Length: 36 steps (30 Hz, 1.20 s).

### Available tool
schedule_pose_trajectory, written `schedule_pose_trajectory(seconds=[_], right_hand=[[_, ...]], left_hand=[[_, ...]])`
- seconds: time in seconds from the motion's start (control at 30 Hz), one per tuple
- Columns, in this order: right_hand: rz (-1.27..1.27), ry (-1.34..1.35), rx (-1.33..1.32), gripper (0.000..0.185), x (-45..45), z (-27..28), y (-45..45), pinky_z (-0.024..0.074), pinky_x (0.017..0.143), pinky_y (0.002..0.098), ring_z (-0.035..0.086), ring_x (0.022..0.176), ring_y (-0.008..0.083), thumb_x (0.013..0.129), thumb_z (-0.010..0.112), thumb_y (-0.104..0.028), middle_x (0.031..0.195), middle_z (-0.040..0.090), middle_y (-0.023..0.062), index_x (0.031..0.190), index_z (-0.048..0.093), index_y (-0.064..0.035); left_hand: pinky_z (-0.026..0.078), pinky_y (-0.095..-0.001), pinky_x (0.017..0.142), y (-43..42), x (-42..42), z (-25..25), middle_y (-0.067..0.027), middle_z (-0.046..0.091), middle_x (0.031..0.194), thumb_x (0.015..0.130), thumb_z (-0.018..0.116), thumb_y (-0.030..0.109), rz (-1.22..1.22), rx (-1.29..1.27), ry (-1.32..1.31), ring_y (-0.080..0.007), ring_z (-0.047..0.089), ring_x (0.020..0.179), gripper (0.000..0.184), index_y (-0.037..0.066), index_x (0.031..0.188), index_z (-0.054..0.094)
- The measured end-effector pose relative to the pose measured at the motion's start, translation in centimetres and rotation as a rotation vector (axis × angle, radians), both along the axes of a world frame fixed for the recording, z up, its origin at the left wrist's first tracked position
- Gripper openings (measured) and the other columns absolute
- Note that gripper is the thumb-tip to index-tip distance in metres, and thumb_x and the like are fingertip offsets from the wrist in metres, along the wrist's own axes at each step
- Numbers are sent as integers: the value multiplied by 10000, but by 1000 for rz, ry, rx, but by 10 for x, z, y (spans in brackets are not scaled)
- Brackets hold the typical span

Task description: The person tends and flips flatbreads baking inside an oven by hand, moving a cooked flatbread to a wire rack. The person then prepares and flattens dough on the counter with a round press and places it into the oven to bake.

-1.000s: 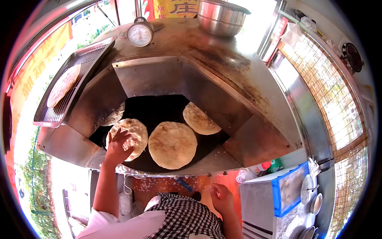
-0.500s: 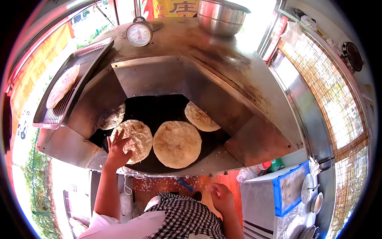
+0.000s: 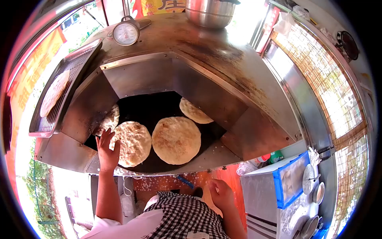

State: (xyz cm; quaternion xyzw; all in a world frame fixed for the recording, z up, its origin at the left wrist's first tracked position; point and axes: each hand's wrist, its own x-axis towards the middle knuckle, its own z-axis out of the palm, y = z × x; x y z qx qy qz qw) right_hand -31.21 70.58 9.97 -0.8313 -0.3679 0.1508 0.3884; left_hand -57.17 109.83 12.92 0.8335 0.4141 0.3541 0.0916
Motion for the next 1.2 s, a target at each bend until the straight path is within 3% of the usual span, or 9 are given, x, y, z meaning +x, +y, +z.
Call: schedule_pose_trajectory(seconds=[0.3, 0.47, 0.7, 0.77, 0.87, 1.1, 1.2], right_hand=[[-70, 37, 3, 214, -6, -1, -1, 598, 842, 406, 742, 992, 350, 970, 704, -171, 1086, 752, 187, 1125, 728, -25], [-94, 71, 5, 207, -11, -1, -2, 596, 868, 407, 743, 1018, 346, 970, 707, -164, 1098, 760, 186, 1118, 738, -23], [-133, 70, 9, 203, -15, -2, -10, 600, 872, 410, 745, 1022, 348, 962, 713, -148, 1104, 761, 189, 1120, 742, -23], [-151, 72, -1, 203, -16, -3, -11, 602, 870, 414, 745, 1019, 351, 961, 715, -146, 1108, 760, 191, 1120, 741, -23], [-136, -5, 26, 207, -16, -10, -15, 607, 805, 357, 755, 921, 267, 949, 725, -89, 1025, 752, 185, 1124, 722, 21], [-145, 12, 27, 214, -14, -11, -16, 608, 819, 353, 759, 928, 262, 946, 726, -80, 1032, 754, 187, 1130, 721, 28], [-142, 38, 19, 211, -13, -11, -14, 605, 831, 376, 754, 956, 297, 953, 722, -105, 1057, 755, 192, 1129, 728, 11]], left_hand=[[277, -617, 1240, -40, 48, 5, -137, 708, 1261, 846, 768, 86, -306, -23, -75, -374, 590, 1339, 289, 74, 1134, 752], [197, -666, 1251, -68, 89, -1, -123, 631, 1421, 816, 824, 161, -413, -71, 140, -392, 483, 1452, 350, 89, 1154, 770], [130, -676, 1264, -67, 114, 1, -131, 552, 1539, 807, 842, 256, -425, -106, 292, -387, 346, 1543, 271, 123, 1042, 818], [139, -670, 1265, -67, 117, 2, -131, 558, 1538, 811, 840, 251, -425, -102, 281, -385, 358, 1537, 251, 131, 1030, 821], [161, -662, 1264, -66, 118, -1, -123, 598, 1493, 818, 829, 221, -429, -123, 182, -377, 407, 1510, 179, 123, 966, 809], [279, -643, 1224, -47, 87, -10, -137, 730, 1269, 811, 776, 76, -395, -109, -91, -401, 595, 1340, 70, 75, 811, 706], [299, -628, 1218, -39, 72, -9, -148, 737, 1242, 814, 749, 56, -320, -92, -91, -399, 616, 1311, 69, 75, 856, 697]])
